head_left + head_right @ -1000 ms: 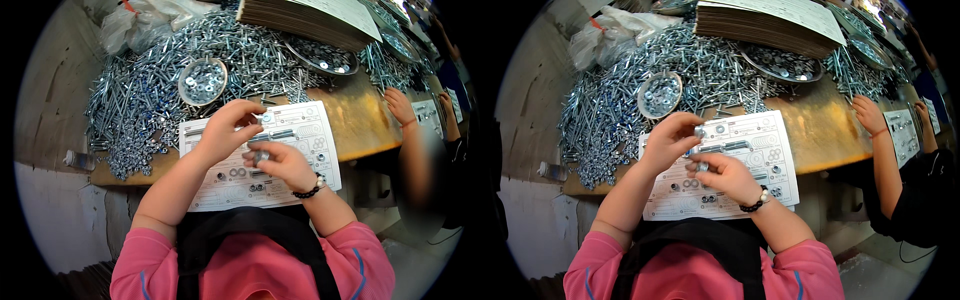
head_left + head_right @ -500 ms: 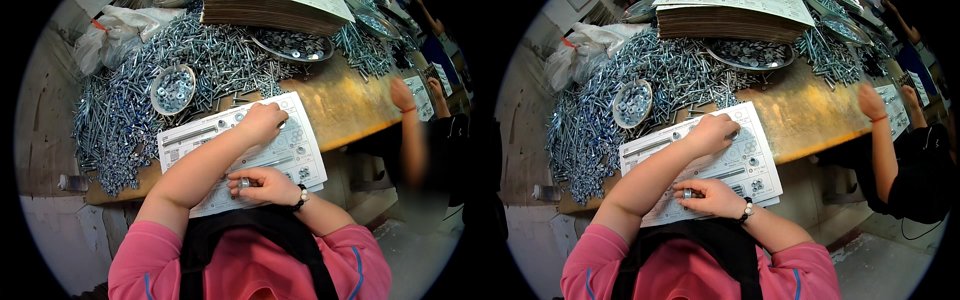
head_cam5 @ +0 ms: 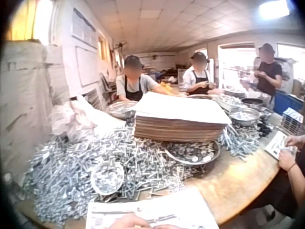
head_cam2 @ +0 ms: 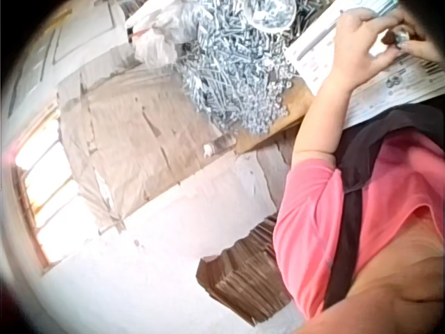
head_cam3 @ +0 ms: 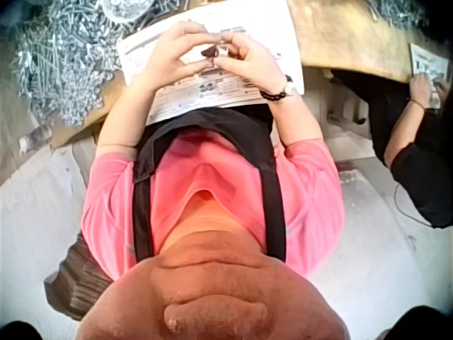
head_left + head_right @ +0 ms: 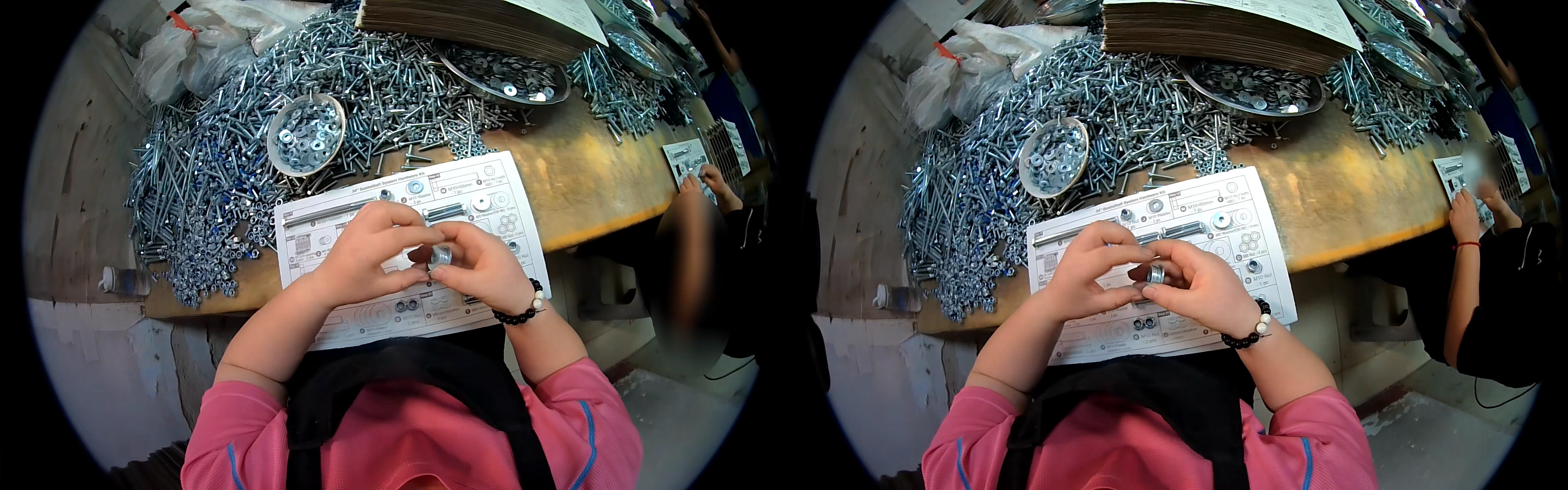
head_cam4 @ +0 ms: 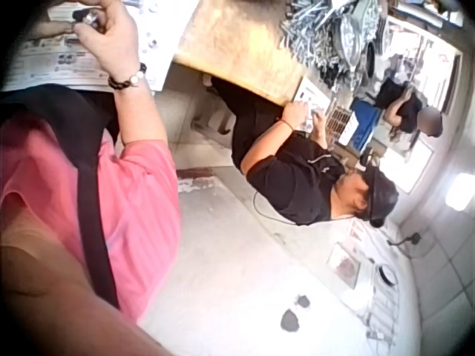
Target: The person sorts metal fasteners from a large pile on a table and places them onto a printed instruction sheet. They pick up bolts, nuts, and washers, then arrange them in designated spots on the sheet. The person occasionally moves the sheet or a small bowl of washers to access more parts.
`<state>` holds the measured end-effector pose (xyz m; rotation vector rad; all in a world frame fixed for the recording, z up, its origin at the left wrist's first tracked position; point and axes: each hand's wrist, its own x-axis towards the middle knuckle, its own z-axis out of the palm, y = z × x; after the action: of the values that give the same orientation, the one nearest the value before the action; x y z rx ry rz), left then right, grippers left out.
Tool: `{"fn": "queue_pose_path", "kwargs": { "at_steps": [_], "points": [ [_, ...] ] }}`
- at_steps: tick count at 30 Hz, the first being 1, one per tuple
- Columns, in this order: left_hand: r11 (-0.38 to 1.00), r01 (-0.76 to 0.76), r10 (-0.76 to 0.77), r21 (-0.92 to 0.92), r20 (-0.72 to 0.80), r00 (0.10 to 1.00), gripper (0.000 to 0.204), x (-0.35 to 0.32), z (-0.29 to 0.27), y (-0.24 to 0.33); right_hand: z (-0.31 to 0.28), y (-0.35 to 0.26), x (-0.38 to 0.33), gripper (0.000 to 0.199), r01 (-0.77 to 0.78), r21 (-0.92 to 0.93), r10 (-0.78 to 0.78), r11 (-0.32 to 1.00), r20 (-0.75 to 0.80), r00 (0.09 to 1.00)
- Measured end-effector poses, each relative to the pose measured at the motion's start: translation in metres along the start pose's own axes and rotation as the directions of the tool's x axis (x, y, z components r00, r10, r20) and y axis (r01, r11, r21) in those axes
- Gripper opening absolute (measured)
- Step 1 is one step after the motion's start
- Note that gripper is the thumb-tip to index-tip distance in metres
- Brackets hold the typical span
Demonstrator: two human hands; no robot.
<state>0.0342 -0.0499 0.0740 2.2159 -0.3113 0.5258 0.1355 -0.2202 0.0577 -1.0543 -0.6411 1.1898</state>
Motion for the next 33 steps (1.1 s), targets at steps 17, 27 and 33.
{"fn": "queue_pose_path", "kwargs": {
  "at_steps": [17,27,33],
  "points": [
    [0.965,-0.192,0.205,0.178,-0.054,0.977,0.038,0.007,0.003,0.003,0.003,-0.007,-0.005,0.051,-0.008,0.017,0.008,1.0,-0.006,1.0],
    [0.932,0.232,-0.248,-0.277,-0.022,0.968,0.032,0.034,0.021,-0.021,-0.01,0.015,-0.009,0.045,-0.024,0.177,0.017,0.984,0.044,0.999],
    [0.986,0.131,-0.146,0.104,0.156,0.977,0.028,0.084,0.073,-0.053,0.006,0.036,-0.015,0.043,-0.128,0.091,0.107,0.988,0.205,0.973]
  ]
}}
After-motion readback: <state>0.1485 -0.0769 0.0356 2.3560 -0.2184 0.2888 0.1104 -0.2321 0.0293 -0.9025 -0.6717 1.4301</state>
